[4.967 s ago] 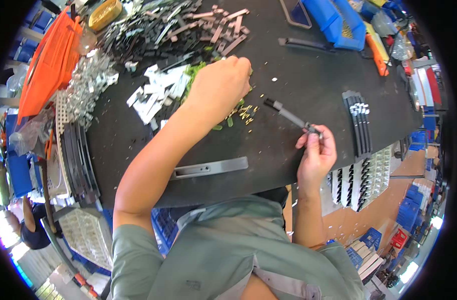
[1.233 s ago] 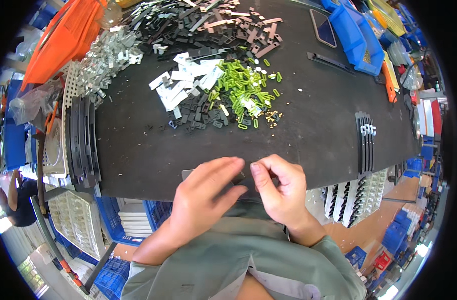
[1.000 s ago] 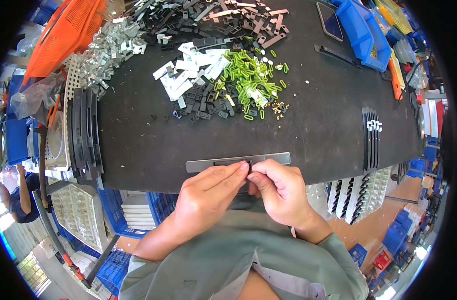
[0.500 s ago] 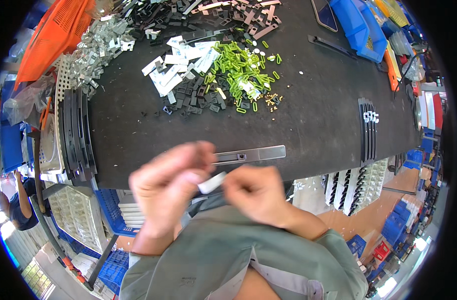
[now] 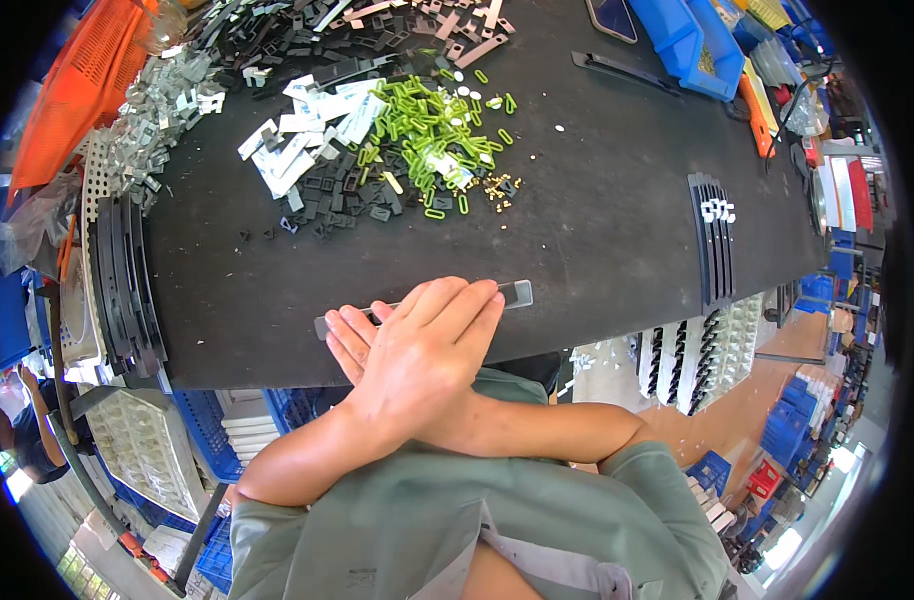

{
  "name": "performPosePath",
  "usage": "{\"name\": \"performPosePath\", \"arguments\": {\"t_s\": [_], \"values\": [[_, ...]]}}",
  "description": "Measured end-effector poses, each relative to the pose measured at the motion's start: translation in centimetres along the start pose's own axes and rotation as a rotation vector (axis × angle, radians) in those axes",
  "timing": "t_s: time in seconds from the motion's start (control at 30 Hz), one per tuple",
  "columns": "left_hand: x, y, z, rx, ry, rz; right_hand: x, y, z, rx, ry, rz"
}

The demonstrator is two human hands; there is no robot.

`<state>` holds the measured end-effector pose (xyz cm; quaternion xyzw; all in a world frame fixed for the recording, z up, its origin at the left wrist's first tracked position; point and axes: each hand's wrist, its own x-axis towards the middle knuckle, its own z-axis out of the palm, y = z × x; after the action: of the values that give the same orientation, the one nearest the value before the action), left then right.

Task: The person assembles industrial slide mechanisms by hand, joining small metal and plastic components such as metal slides, plastic components, metal brackets, and pins.

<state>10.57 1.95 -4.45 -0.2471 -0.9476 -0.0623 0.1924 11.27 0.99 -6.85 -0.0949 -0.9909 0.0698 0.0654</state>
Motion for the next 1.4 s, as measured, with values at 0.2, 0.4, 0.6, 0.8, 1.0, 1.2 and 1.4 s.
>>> {"name": "performPosePath", "arguments": {"t_s": [0.2,0.4,0.6,0.8,1.0,1.2,1.4], "values": [[-0.3,-0.1,0.5,-0.054,0.037,-0.032,0.0,0.4,0.1,0.03,0.061,-0.087],[8.5,-2.1,-2.9,-0.773,-0.349,0.986,0.3,1.3,-2.7,0.01,-0.073,-0.169],[10.3,-7.6,-4.3,-0.914,-0.487,0.381,-0.8,4.5,-4.5,0.747,0.315,-0.153],[9.2,-10.1,-4.6,-0.708,-0.534,0.499,-4.1,6.0,-8.5,1.084,0.299,0.18],[6.8,-9.0,-5.7,-1.097,-0.697,0.241,-4.2,5.7,-9.2,2.033,0.169,0.786],[7.7,-8.1,-6.3,-1.206,-0.931,0.407,-6.4,11.0,-12.8,1.394,0.268,0.792],[9.0,-10.2,-5.4,-1.053,-0.679,0.223,-10.7,20.1,-12.8,0.182,0.266,0.917]]}}
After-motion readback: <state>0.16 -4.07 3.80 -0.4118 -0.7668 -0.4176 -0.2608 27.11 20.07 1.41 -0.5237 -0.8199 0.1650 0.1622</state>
